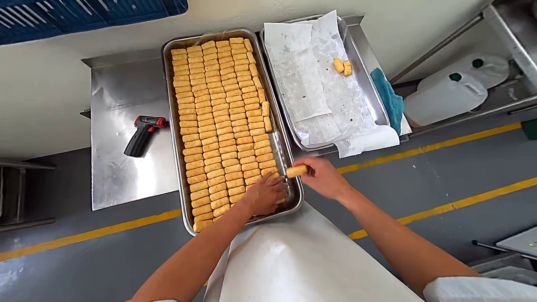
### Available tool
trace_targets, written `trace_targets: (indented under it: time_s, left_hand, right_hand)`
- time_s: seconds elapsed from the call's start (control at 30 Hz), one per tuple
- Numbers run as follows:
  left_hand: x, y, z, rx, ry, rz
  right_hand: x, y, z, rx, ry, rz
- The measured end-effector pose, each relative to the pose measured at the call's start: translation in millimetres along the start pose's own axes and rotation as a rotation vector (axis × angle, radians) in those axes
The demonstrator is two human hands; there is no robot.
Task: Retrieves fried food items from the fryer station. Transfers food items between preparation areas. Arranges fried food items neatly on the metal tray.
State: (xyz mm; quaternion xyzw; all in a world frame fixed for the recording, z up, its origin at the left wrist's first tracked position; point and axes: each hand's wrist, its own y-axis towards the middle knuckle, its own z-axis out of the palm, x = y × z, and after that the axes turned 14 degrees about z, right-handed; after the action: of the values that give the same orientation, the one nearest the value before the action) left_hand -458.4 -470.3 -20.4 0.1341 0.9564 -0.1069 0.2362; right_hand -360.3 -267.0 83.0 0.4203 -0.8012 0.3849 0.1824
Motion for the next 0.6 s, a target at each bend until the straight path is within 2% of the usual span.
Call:
trace_targets:
  time_s: [0.13,0.23,0.33,0.5,0.6]
  left_hand:
    - [10.7,3.4,-6.4,-0.016,0.052,0.064]
    - [11.6,6.2,-12.1,-0.028,0.029,0.059]
    - [10.7,7.1,-16.6,-0.013,-0.046,0.020]
    - [12.1,6.2,-19.7,-0.019,-0.045,0.027]
    - [12.1,6.4,-23.0,0.019,-0.047,0.014]
  right_hand:
    - [-35.6,-29.9,20.7,-0.005,-0.009,0.049]
    - [-43.9,-46.0,35.4,-0.019,-0.033,0.067]
    - [-40.4,-54.5,51.0,-0.046,-0.091,-0.001]
    - [-36.7,-51.2,80.2,0.088,-0.240,-0.191]
    - [-39.0,-46.4,89.0,0.083,-0.322,-0.270]
